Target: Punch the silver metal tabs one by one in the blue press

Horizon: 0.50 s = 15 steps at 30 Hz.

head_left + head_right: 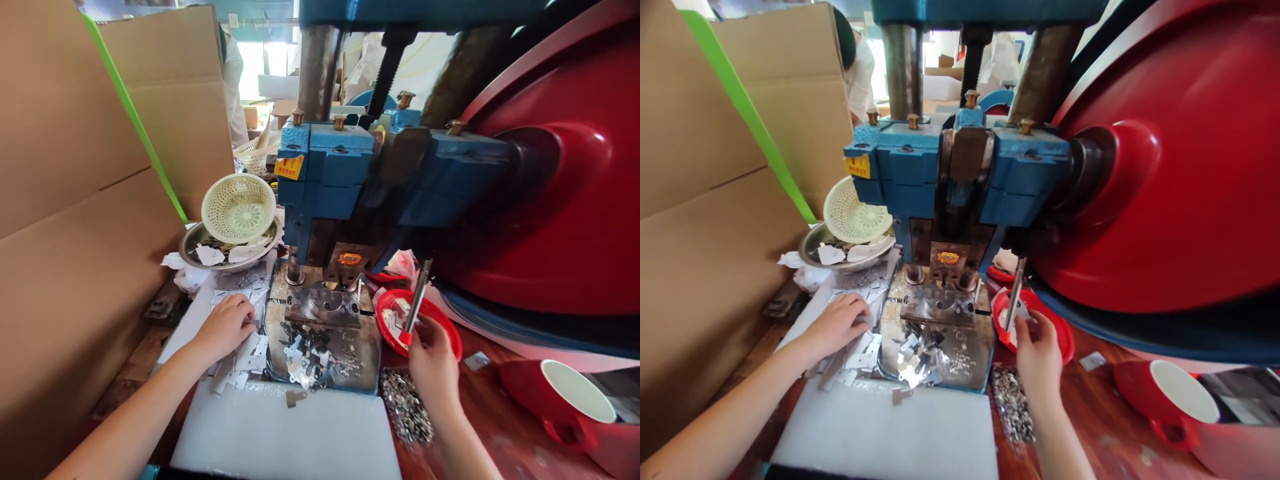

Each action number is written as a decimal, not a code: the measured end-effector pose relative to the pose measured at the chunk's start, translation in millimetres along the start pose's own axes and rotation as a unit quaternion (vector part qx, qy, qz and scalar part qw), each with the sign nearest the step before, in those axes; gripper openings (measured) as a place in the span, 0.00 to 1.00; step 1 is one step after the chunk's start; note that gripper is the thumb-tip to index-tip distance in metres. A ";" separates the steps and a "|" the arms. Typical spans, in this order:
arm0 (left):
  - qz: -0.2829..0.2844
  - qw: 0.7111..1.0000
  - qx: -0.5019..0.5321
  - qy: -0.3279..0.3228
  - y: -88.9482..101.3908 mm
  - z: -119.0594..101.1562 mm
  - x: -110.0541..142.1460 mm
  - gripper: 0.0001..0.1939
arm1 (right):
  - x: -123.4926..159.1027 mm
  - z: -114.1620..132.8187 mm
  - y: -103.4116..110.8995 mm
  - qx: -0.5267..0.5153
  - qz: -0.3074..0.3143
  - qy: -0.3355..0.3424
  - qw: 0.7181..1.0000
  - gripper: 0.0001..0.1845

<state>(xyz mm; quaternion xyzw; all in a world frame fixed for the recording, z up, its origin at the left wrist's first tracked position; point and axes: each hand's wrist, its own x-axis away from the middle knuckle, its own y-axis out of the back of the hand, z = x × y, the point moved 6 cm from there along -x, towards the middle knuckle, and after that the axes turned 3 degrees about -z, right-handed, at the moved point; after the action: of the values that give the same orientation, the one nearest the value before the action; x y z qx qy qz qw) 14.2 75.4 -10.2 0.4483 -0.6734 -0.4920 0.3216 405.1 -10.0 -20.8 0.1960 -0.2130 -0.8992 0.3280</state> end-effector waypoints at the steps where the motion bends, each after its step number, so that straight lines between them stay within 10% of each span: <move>1: -0.001 1.000 0.007 -0.002 0.6 -2.1 0.1 0.03 | 6.7 -1.1 1.6 0.033 0.017 0.017 0.999 0.24; 8: -0.054 0.962 0.251 0.087 1.6 -20.7 10.0 0.06 | 70.2 36.1 -54.6 0.112 0.291 0.286 0.906 0.12; 15: -0.021 0.748 0.611 0.260 -42.6 -39.5 21.7 0.13 | 68.8 59.2 -67.6 0.150 0.271 0.314 0.897 0.12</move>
<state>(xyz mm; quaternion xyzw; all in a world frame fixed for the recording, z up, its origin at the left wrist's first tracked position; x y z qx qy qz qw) 52.5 35.8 -38.7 0.6734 -0.7112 0.1531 0.1313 293.0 5.7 -20.7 0.4499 -0.2756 -0.6248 0.5756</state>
